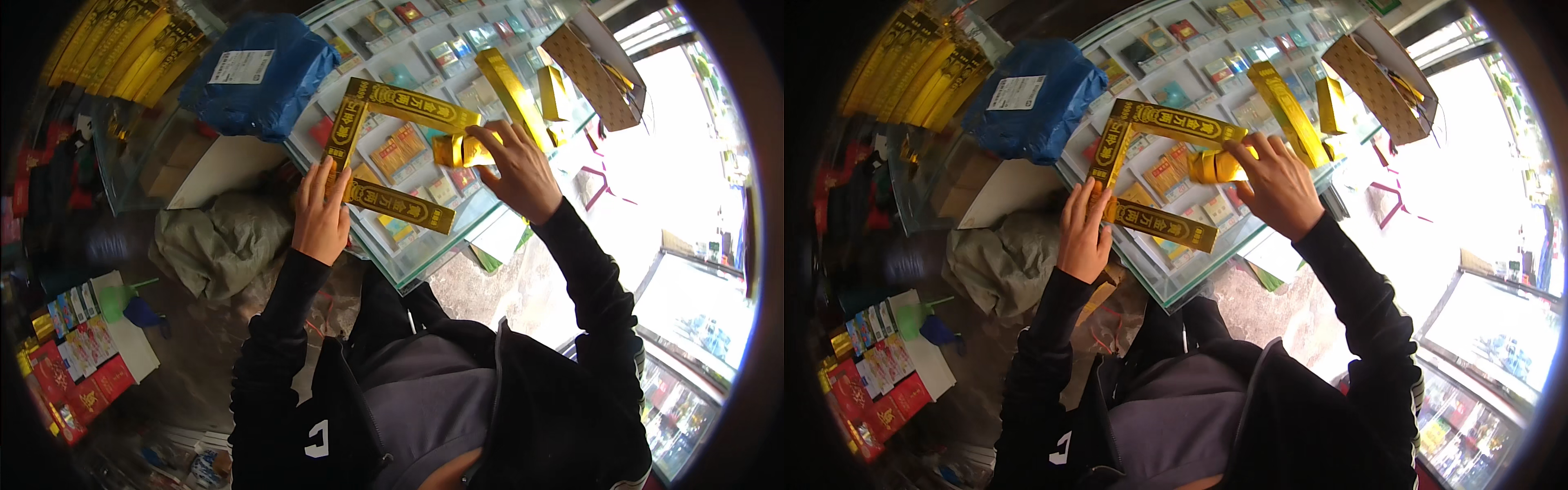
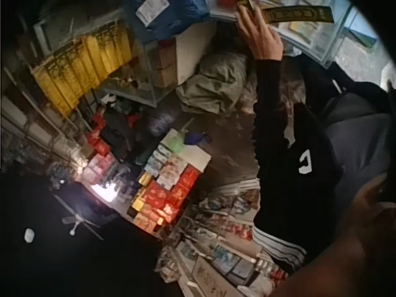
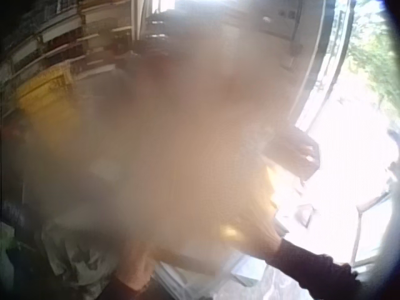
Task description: The person assembles rectangular frames from gold-colored paper strips on a glass counter. They apply clear adhesive tape to join the corners, trim excess tape with scissors, and place the completed frames on the counter.
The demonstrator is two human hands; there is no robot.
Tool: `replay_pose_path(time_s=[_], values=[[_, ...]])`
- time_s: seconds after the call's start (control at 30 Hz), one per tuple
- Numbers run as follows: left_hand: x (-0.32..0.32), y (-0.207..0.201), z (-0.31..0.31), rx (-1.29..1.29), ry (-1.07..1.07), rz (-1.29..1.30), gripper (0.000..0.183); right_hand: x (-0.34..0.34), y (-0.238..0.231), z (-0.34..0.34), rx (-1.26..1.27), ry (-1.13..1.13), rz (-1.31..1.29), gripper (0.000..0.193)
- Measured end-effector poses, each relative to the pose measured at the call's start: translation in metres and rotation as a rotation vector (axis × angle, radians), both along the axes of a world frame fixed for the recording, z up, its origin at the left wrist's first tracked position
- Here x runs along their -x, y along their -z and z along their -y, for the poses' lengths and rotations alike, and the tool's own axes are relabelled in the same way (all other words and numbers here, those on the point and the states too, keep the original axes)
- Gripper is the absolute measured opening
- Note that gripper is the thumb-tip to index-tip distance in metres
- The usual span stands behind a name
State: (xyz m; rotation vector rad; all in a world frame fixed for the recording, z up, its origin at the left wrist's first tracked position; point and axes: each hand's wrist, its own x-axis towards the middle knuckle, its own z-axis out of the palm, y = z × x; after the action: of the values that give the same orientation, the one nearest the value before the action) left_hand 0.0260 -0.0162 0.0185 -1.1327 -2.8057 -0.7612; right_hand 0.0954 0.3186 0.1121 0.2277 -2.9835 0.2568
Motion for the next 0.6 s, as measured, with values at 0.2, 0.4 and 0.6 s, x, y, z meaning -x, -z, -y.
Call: replay_pose_path(time_s=[0.2,0.4,0.6], values=[[0.0,0.0,-0.013,0.087,0.123,0.023,0.071,-0.021,0.024,-0.001,0.278,0.437,0.413,0.044],[-0.028,-0.001,-0.043,0.034,0.217,0.003,0.078,-0.011,0.063,0.008,0.378,0.538,0.343,0.066],[-0.063,0.008,-0.088,-0.016,0.326,0.043,0.07,-0.002,0.071,0.02,0.39,0.635,0.323,0.067]])
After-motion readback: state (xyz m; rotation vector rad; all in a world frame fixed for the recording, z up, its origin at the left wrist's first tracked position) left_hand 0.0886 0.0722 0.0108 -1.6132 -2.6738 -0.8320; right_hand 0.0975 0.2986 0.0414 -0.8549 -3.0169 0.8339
